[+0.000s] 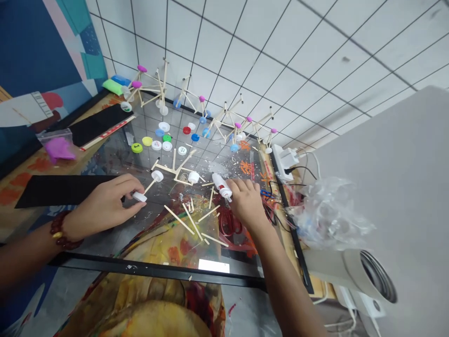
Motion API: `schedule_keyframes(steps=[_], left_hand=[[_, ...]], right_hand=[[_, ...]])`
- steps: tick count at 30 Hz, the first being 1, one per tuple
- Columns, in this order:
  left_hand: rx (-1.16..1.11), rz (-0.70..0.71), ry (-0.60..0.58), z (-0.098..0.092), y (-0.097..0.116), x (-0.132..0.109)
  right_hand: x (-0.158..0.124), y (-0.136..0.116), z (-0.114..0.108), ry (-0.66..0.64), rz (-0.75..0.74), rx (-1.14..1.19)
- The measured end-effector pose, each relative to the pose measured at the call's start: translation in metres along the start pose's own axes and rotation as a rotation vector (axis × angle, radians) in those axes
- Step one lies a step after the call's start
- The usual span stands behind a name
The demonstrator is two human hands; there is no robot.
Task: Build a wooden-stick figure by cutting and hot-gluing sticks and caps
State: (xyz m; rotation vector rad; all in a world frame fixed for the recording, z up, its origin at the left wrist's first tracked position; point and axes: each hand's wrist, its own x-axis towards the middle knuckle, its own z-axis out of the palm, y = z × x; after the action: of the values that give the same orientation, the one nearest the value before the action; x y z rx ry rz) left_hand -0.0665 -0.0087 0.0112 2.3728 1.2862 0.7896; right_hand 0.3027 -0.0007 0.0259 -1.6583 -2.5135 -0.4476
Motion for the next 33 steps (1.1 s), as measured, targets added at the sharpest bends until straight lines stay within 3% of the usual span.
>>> schedule_keyframes(steps=[5, 9, 13, 18, 22, 25, 30, 33], left_hand=[[0.017, 0.000, 0.007, 0.002, -0.002, 0.000], [0.017, -0.010, 0.021, 0.003, -0.002, 0.000], [0.016, -0.019, 0.027, 0.003, -0.001, 0.000], [0.059, -0.050, 0.019, 0.002, -0.001, -0.001], [0.111, -0.087, 0.016, 0.000, 0.001, -0.002], [0.154, -0.102, 0.012, -0.001, 0.003, -0.003], [0.179, -0.115, -0.021, -0.001, 0.004, -0.003], [0.164, -0.114, -0.013, -0.001, 0.004, -0.002]], right_hand=[[-0.002, 0.013, 0.016, -0.048, -0.051, -0.088], [-0.011, 0.011, -0.003, -0.043, -0.024, -0.078], [-0.019, -0.031, -0.030, 0.098, 0.031, 0.161], [-0.021, -0.093, -0.029, -0.119, -0.048, 0.340], [-0.018, -0.103, -0.019, -0.200, 0.001, 0.312], [-0.012, -0.100, -0.019, -0.150, 0.031, 0.311], [0.011, -0.108, -0.018, 0.057, -0.020, 0.389], [0.029, -0.119, -0.009, 0.078, -0.056, 0.397]])
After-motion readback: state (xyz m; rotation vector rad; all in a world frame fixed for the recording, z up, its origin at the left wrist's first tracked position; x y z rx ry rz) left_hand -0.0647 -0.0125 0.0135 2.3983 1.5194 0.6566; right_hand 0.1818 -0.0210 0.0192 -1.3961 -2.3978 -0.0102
